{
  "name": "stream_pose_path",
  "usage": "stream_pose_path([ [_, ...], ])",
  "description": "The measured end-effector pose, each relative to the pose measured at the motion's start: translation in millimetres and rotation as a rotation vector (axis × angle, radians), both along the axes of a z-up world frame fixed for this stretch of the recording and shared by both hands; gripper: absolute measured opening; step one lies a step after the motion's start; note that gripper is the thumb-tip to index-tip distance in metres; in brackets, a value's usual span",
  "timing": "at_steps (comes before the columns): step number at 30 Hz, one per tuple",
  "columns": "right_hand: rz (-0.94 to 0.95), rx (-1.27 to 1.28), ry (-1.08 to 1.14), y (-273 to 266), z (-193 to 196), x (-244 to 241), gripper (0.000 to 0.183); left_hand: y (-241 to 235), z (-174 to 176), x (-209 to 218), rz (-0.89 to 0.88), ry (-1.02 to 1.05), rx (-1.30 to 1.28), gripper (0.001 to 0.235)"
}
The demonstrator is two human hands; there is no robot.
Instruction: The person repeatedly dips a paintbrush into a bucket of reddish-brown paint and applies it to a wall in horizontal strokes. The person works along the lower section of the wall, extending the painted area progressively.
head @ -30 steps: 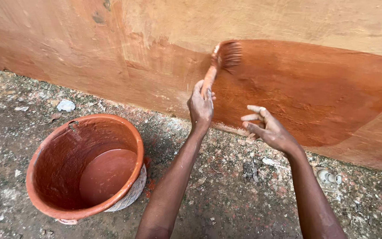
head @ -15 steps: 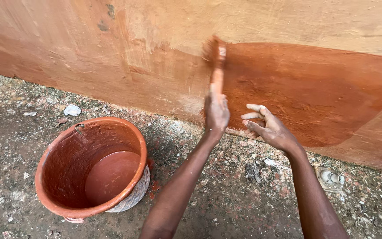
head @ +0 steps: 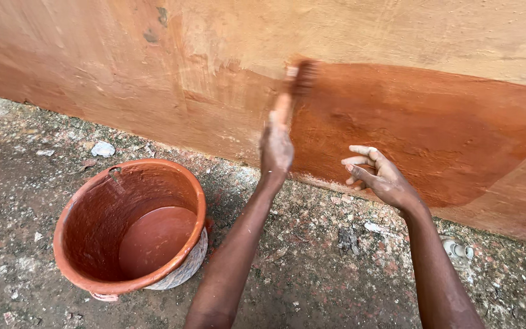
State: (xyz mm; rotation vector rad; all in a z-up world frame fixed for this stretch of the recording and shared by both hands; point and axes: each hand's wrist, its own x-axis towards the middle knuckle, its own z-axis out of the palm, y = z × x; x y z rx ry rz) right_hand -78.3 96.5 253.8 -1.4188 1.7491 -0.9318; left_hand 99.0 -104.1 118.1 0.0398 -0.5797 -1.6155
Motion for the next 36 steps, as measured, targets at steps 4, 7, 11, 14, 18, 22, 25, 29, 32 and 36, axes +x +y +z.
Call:
stream_pose_path([
  [4,0.028,-0.031,-0.040,1.8,1.9,1.6,0.058,-5.8,-11.9,14.8,1.372,-1.504,-0.221,0.050],
  [7,0.010,-0.017,-0.052,8.2,-2.4,-4.2,0.057,8.7,-3.1,-1.6,0.886,-1.243,-0.118,0.057],
  [11,-0.038,0.020,-0.023,12.5,-9.4,-12.4,0.057,35.0,30.5,-31.2,0.295,-0.747,-0.039,0.054],
  [14,-0.077,0.021,0.074,14.6,-13.4,-15.7,0.063,64.3,52.7,-51.9,0.314,-1.239,-0.096,0.058],
  [18,-0.055,-0.157,0.076,13.2,-19.4,-5.8,0.086,88.5,68.4,-59.2,0.262,-1.058,-0.226,0.058],
  [22,-0.078,-0.193,0.020,2.9,-22.8,6.4,0.094,96.9,69.4,-68.5,0.062,-0.847,-0.253,0.071],
  [25,-0.072,-0.362,0.078,-10.3,-26.3,12.8,0.085,99.6,66.7,-77.8,-0.108,-0.557,-0.264,0.054],
  [29,-0.213,-0.417,0.054,-23.0,-38.8,17.2,0.079,102.4,62.5,-79.5,-0.126,-0.682,-0.199,0.054],
  [32,-0.293,-0.594,0.148,-26.4,-50.3,8.9,0.063,104.2,65.1,-82.6,-0.037,-0.755,-0.282,0.053],
  [36,-0.362,-0.612,0.281,-24.8,-61.8,-27.1,0.052,106.9,70.0,-83.3,0.054,-0.982,-0.272,0.048],
])
